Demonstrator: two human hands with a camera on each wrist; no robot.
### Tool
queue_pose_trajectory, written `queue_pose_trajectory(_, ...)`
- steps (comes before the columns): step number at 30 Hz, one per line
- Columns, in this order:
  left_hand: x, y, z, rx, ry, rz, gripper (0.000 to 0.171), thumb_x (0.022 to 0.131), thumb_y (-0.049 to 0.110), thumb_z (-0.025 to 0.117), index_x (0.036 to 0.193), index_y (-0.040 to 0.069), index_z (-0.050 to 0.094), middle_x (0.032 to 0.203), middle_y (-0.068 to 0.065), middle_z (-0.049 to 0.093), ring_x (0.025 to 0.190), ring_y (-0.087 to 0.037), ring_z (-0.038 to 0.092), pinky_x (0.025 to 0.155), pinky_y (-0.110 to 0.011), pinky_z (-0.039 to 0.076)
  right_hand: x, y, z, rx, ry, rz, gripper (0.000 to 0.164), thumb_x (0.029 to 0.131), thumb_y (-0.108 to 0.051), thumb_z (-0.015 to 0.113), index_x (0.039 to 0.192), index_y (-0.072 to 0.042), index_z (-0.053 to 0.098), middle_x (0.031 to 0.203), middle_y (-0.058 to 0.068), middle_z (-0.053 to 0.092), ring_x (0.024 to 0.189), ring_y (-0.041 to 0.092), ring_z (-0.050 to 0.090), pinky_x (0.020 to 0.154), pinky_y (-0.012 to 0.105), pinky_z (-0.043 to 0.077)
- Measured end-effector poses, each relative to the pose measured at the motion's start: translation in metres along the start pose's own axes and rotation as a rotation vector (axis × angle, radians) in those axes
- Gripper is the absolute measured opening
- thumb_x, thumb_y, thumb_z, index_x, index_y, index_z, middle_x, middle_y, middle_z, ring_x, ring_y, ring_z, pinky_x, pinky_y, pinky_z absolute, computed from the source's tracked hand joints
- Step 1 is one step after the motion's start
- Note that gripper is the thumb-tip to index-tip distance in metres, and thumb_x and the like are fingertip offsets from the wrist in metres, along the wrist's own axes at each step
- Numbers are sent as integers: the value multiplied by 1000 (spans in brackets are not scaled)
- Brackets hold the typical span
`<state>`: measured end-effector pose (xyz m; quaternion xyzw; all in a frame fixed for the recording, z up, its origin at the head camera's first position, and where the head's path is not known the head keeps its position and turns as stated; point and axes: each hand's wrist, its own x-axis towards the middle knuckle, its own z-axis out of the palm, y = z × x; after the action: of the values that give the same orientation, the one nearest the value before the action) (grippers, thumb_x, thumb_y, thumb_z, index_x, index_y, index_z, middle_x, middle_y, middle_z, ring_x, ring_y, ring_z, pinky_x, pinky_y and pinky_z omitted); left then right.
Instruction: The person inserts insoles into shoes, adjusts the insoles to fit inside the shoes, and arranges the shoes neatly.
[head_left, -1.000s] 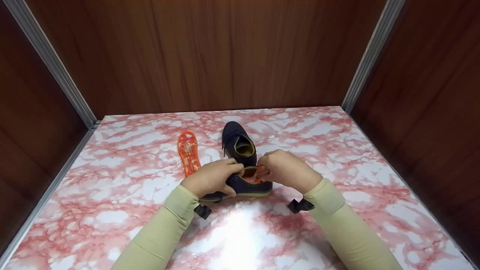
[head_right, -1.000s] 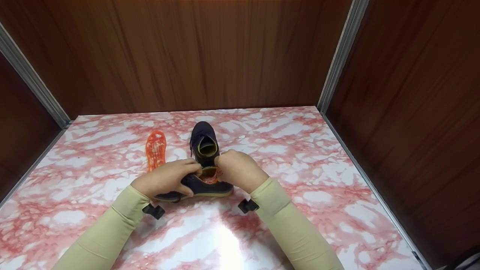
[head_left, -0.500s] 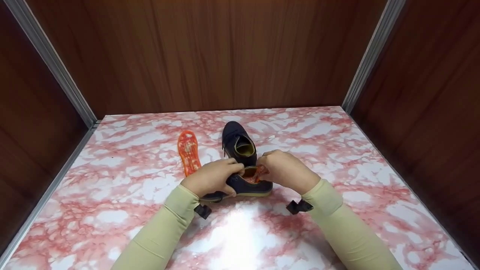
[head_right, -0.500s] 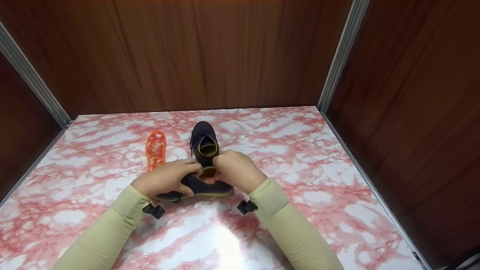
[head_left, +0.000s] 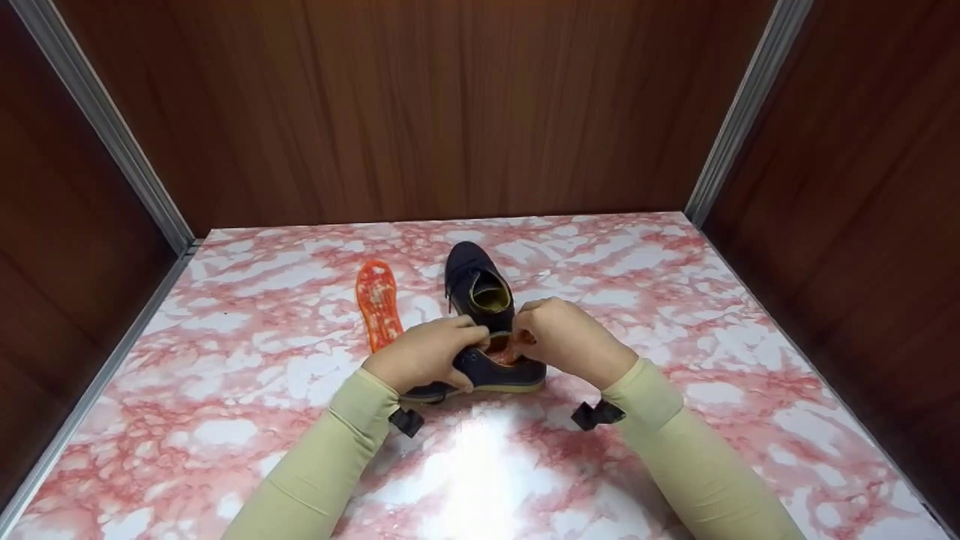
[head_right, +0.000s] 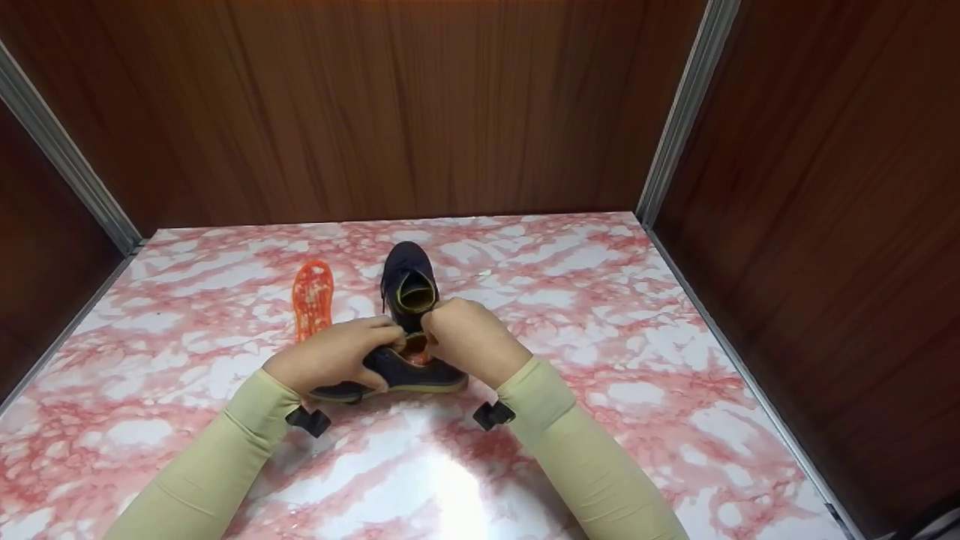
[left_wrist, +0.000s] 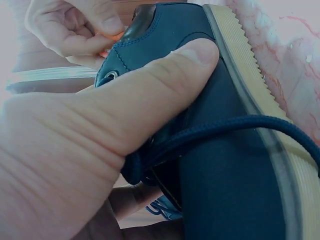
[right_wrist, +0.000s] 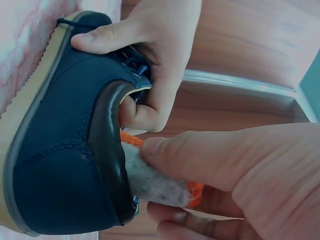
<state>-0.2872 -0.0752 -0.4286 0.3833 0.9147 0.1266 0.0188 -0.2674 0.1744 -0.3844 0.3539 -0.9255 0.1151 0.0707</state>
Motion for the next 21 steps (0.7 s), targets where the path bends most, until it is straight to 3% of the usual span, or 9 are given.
queue_pose_trajectory(21, -1, 1, -1, 1, 9, 16, 57, 79, 34, 99, 120, 20, 63, 117, -3, 62, 98, -24, 65, 87, -49, 58, 4, 2, 14, 23, 122, -32, 3, 95, -11, 84, 93, -9, 82, 90, 3, 80, 78, 14, 73, 70, 31, 61)
